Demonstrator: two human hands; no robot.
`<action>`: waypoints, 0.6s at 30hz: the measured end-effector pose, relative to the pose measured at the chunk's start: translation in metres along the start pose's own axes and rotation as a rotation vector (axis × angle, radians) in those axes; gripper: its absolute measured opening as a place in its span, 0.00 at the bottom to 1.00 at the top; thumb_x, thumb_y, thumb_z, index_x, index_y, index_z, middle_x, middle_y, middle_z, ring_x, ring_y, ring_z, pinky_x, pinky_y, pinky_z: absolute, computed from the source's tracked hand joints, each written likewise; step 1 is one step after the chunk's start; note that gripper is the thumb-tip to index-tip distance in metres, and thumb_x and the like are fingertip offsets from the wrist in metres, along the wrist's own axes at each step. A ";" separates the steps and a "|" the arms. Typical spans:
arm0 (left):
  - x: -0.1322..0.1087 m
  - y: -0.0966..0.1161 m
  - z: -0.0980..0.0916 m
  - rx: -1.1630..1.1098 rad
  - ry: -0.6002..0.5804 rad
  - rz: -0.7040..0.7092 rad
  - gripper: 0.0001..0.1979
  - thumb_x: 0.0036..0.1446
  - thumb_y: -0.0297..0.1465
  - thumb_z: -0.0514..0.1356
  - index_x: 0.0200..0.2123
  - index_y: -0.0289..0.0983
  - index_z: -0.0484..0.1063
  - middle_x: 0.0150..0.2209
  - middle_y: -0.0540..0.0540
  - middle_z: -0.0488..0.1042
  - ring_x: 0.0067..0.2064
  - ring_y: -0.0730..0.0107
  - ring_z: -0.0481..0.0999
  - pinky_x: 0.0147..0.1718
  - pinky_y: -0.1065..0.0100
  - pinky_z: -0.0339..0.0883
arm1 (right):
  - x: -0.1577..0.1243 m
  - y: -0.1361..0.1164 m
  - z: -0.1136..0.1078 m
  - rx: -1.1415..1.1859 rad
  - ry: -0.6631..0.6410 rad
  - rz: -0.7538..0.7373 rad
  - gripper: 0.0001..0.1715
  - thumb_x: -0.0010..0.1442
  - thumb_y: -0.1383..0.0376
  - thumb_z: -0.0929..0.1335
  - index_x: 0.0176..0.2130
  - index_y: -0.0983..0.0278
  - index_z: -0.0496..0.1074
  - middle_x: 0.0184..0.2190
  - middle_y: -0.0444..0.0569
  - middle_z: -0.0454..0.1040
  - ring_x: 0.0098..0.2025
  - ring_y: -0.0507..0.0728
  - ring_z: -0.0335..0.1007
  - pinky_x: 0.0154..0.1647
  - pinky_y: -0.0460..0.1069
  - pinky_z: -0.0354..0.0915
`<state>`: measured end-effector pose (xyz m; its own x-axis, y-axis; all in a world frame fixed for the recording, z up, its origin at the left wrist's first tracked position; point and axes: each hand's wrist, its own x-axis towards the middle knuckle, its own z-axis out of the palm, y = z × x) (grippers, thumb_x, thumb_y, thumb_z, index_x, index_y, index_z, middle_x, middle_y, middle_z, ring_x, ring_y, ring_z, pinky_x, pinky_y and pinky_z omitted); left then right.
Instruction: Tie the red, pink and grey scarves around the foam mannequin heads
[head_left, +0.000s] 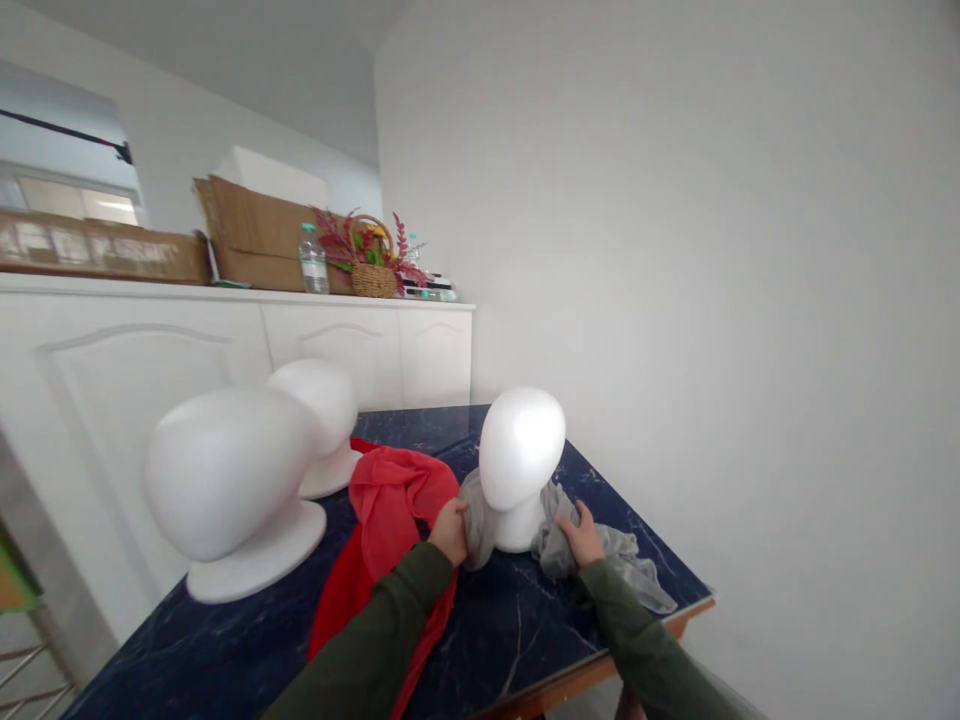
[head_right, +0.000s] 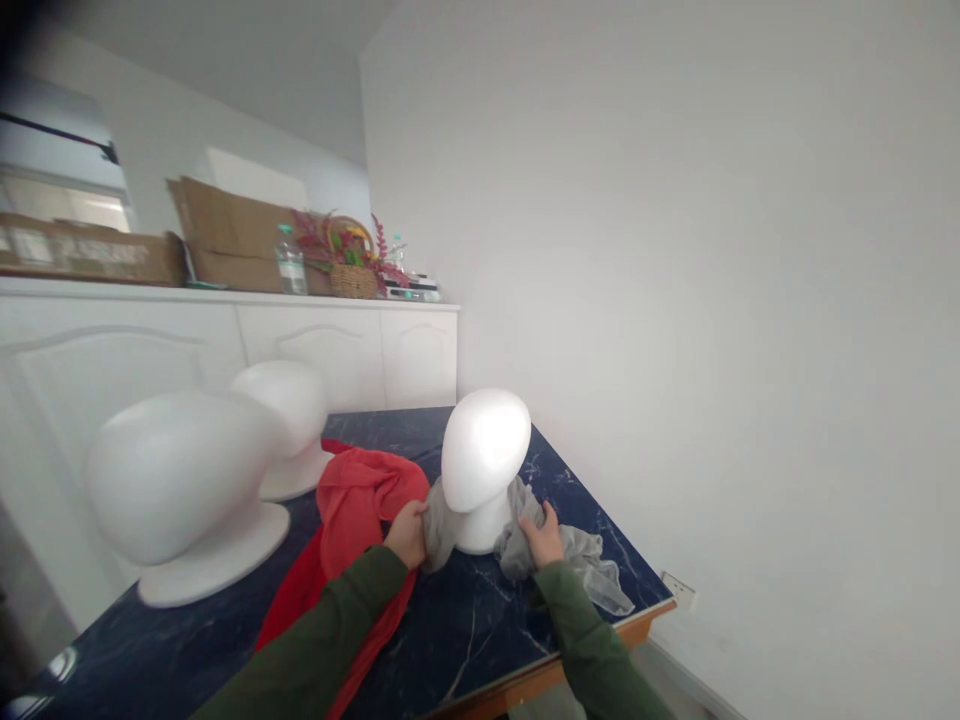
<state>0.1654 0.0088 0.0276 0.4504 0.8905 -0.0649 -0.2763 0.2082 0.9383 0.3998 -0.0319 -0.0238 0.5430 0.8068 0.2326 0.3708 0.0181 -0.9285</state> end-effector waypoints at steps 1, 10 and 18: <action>-0.003 -0.006 0.003 0.032 -0.050 0.035 0.16 0.45 0.33 0.47 0.30 0.32 0.70 0.21 0.44 0.70 0.29 0.62 0.72 0.31 0.64 0.65 | -0.010 -0.002 0.002 0.003 -0.003 -0.010 0.39 0.42 0.55 0.65 0.51 0.71 0.58 0.50 0.60 0.62 0.50 0.62 0.61 0.48 0.54 0.57; -0.019 -0.029 0.020 0.343 -0.273 0.252 0.14 0.34 0.19 0.52 0.25 0.34 0.73 0.28 0.46 0.74 0.44 0.58 0.67 0.50 0.64 0.55 | -0.071 -0.046 0.039 -0.113 -0.090 -0.162 0.11 0.47 0.65 0.59 0.28 0.63 0.69 0.29 0.48 0.70 0.38 0.59 0.64 0.43 0.53 0.58; -0.042 -0.035 0.039 0.762 -0.266 0.588 0.28 0.41 0.21 0.51 0.49 0.38 0.64 0.52 0.43 0.61 0.55 0.56 0.55 0.56 0.58 0.43 | -0.077 -0.056 0.035 0.052 -0.247 -0.112 0.23 0.45 0.55 0.66 0.42 0.62 0.68 0.41 0.50 0.70 0.45 0.60 0.64 0.47 0.52 0.57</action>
<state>0.1889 -0.0520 0.0107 0.6177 0.6297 0.4711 0.0600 -0.6350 0.7701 0.3111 -0.0747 0.0000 0.2985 0.9176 0.2625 0.3752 0.1401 -0.9163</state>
